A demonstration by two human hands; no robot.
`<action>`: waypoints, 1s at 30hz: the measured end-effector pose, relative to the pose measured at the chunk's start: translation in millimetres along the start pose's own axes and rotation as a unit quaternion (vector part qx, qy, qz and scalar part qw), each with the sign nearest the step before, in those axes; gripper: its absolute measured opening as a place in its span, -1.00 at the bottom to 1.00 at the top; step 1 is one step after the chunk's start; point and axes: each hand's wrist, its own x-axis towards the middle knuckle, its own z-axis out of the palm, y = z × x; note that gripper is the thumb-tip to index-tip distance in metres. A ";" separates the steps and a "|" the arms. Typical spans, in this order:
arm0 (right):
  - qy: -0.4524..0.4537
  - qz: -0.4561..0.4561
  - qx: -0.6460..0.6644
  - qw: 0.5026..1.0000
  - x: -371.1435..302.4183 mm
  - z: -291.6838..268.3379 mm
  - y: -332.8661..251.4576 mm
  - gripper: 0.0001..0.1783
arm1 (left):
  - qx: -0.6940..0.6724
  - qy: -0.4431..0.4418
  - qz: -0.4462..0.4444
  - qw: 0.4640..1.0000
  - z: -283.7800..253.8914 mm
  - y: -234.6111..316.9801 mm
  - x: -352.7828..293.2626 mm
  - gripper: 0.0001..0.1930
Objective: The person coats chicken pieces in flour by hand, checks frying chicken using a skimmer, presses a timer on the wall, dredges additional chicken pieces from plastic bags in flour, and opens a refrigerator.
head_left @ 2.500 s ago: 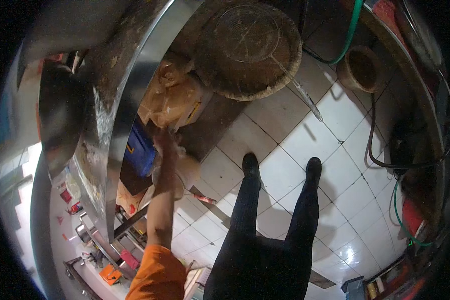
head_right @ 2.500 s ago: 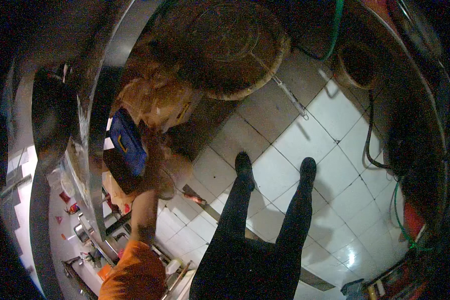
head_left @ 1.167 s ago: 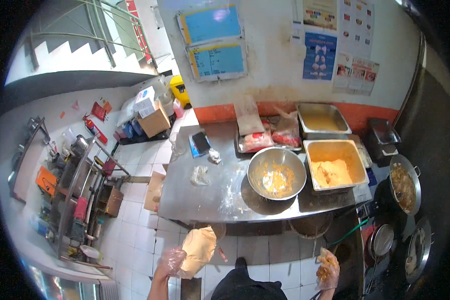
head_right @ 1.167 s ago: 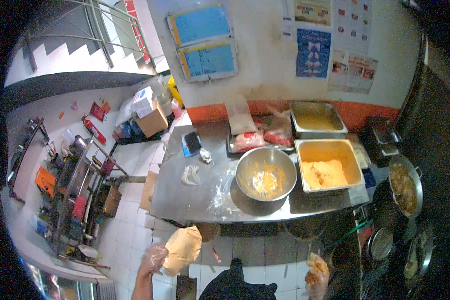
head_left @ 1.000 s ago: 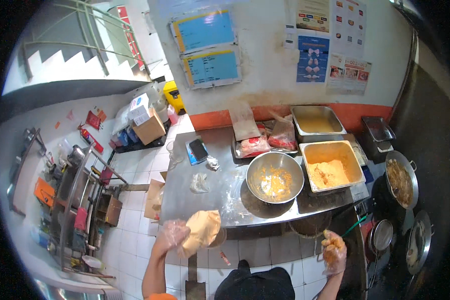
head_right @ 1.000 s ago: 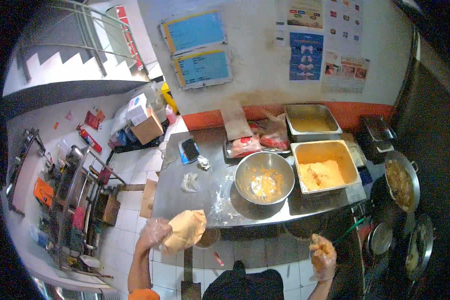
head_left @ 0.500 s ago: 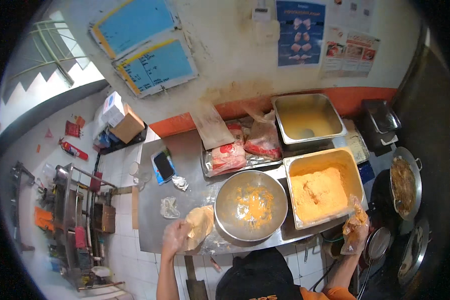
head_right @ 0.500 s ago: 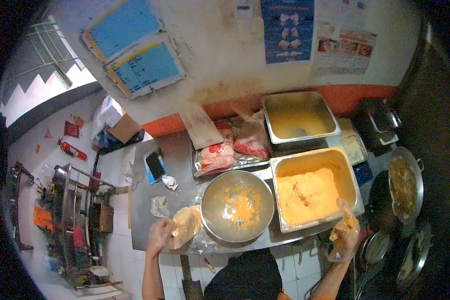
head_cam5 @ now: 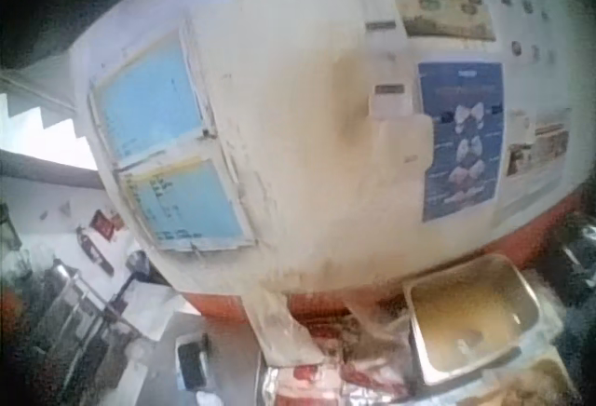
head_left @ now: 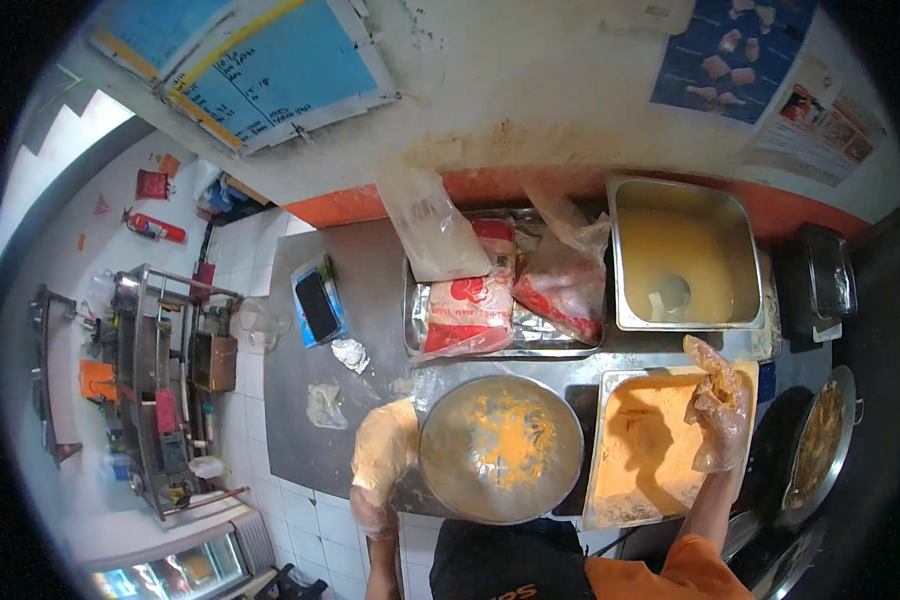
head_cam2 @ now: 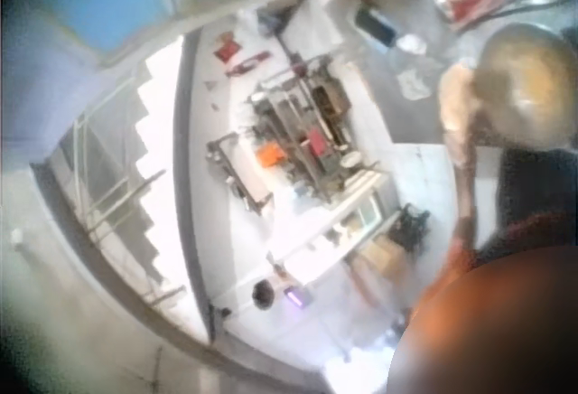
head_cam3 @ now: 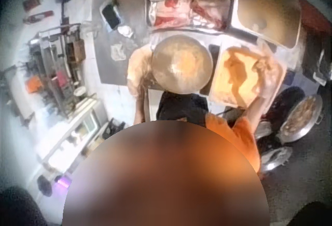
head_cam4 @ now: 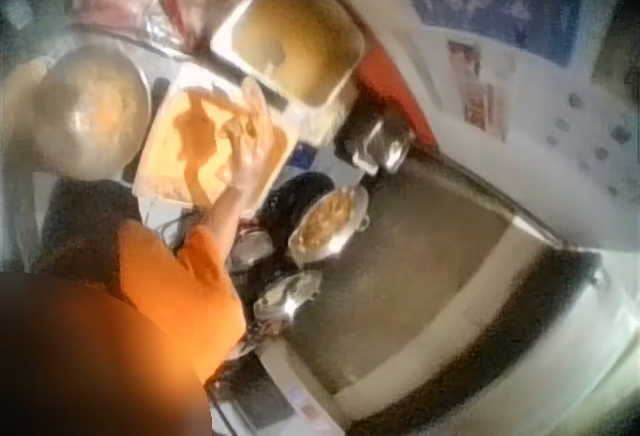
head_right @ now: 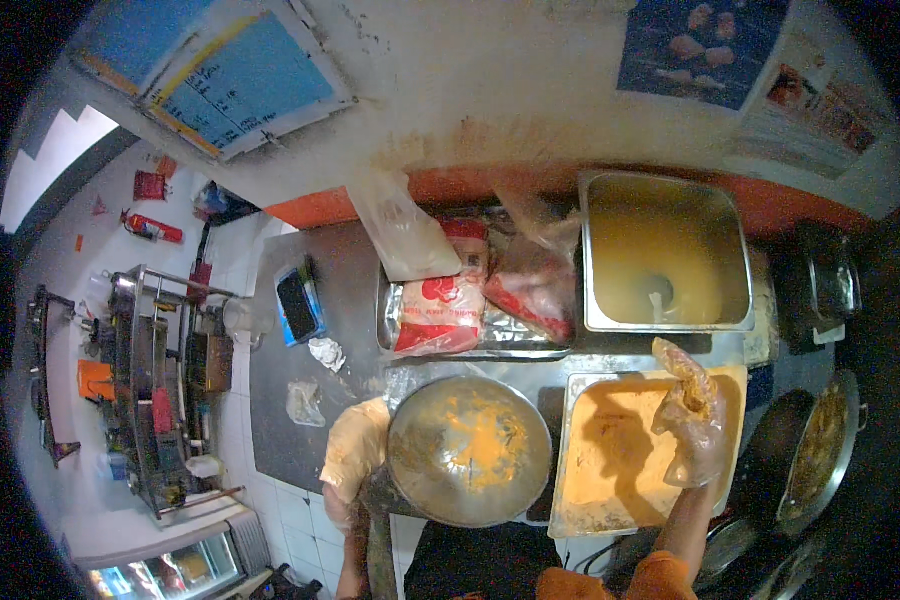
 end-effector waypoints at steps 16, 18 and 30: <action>-0.180 -0.060 -0.189 0.963 60.4 26.5 2.4 -0.54 | 0.128 -0.261 0.000 0.957 -62.1 141.6 74.9 -0.72; -0.293 -0.244 -0.463 0.801 83.3 66.6 -31.6 -0.55 | 0.117 -0.137 0.096 0.979 -48.3 145.0 64.9 -0.67; -0.411 -0.445 -0.559 0.566 131.8 260.9 -63.9 -0.72 | -0.087 -0.194 0.038 0.976 -6.1 97.4 75.0 -0.79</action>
